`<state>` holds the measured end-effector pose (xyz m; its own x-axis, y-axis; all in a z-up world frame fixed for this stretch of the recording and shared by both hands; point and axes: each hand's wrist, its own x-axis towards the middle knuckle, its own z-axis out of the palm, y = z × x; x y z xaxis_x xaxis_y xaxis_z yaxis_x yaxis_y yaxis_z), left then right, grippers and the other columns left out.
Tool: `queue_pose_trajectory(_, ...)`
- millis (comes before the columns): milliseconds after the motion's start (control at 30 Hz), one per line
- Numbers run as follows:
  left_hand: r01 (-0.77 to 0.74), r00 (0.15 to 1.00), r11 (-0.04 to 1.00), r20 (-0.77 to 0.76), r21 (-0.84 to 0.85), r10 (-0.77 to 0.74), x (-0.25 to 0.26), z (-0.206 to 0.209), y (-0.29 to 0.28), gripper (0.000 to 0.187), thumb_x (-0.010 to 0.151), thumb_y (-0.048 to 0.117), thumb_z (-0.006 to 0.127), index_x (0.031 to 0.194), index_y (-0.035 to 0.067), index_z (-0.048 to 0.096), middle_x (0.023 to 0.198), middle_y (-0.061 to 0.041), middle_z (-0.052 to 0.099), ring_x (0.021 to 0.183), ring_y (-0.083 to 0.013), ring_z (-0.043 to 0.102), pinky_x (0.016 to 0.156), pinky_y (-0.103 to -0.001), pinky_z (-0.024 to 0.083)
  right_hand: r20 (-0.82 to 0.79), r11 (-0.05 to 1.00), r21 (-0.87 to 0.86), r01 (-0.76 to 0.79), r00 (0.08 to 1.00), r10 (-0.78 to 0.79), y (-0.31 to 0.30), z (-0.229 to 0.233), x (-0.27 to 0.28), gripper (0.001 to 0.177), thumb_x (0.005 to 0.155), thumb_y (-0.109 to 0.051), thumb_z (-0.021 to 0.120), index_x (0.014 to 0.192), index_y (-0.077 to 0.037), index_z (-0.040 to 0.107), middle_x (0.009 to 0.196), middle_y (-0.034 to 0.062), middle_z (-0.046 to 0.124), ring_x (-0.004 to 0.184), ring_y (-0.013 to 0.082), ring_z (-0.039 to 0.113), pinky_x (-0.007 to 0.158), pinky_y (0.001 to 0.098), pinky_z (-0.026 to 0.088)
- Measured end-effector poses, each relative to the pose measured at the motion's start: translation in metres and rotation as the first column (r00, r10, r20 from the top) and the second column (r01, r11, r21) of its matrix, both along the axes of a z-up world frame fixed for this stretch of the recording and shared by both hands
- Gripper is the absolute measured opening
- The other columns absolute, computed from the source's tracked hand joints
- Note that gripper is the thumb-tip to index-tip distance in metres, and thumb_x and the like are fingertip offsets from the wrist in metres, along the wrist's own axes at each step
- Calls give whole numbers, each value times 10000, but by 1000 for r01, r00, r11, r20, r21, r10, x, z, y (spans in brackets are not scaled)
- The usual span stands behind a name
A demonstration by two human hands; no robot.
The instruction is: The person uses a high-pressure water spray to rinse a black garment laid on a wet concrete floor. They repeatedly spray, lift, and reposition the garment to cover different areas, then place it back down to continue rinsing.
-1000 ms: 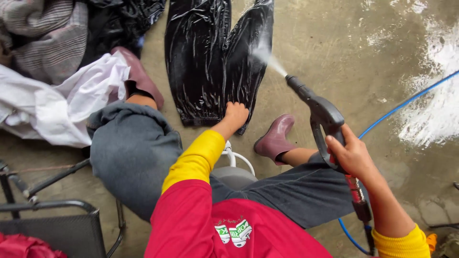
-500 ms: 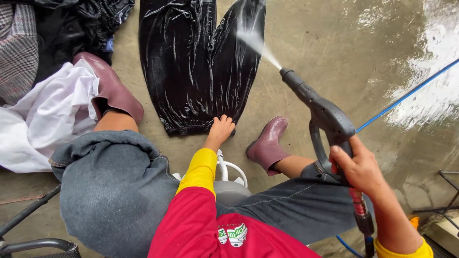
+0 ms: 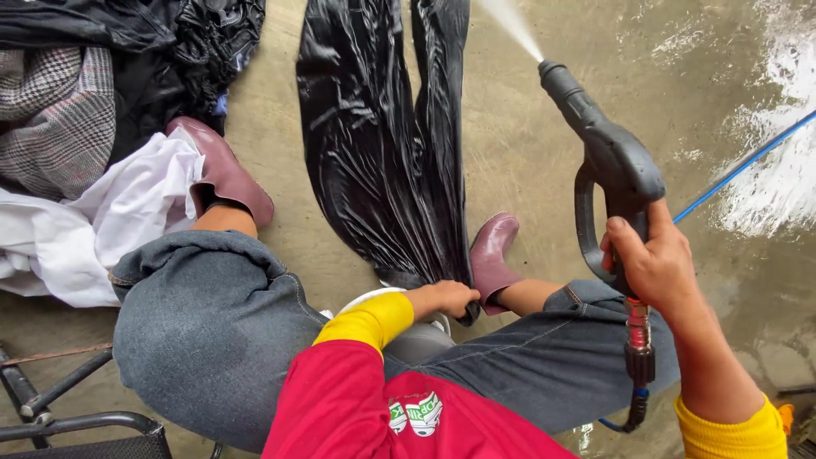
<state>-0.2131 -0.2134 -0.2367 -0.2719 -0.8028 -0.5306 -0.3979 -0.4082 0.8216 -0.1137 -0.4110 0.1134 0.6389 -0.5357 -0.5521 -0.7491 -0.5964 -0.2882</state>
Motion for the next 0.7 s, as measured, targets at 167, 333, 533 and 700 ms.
queue_pose_trajectory(167, 62, 990, 992, 118, 110, -75, 23, -10, 6, 751, 865, 617, 661, 1499, 247, 506, 1452, -82, 581, 1304, -343, 569, 972, -535, 510, -385, 999, 41, -3, 923, 18, 0, -26, -29, 512, 957, -317, 603, 1463, -256, 551, 822, 158, 755, 745, 264, 699, 757, 407, 520)
queue_pose_trajectory(333, -415, 659, 887, 606, -201, 445, 22, -72, 39, 364, 953, 346, 575, 1267, 192, 674, 1345, -172, 625, 1276, -382, 550, 1015, -615, 392, -382, 999, 47, -18, 924, 34, 23, -13, -29, 640, 946, -386, 577, 1559, -254, 446, 963, 270, 730, 987, 438, 662, 919, 523, 475)
queue_pose_trajectory(533, -348, 650, 919, 754, 185, 94, 57, -95, 71, 487, 1050, 265, 408, 1531, 338, 417, 1698, -183, 184, 1475, -535, 269, 1050, -708, 345, -330, 999, 40, 19, 944, -5, 24, -15, -11, 401, 954, -333, 565, 1331, -196, 577, 766, 158, 734, 806, 320, 679, 826, 409, 489)
queue_pose_trajectory(700, -254, 670, 938, 742, 236, -5, 74, -82, 67, 481, 1026, 263, 518, 1497, 302, 434, 1647, -174, 245, 1433, -495, 319, 1031, -554, 431, -321, 1000, 20, -7, 947, 13, 28, -8, -3, 335, 966, -335, 562, 1250, -159, 581, 664, 125, 744, 777, 294, 675, 830, 386, 473)
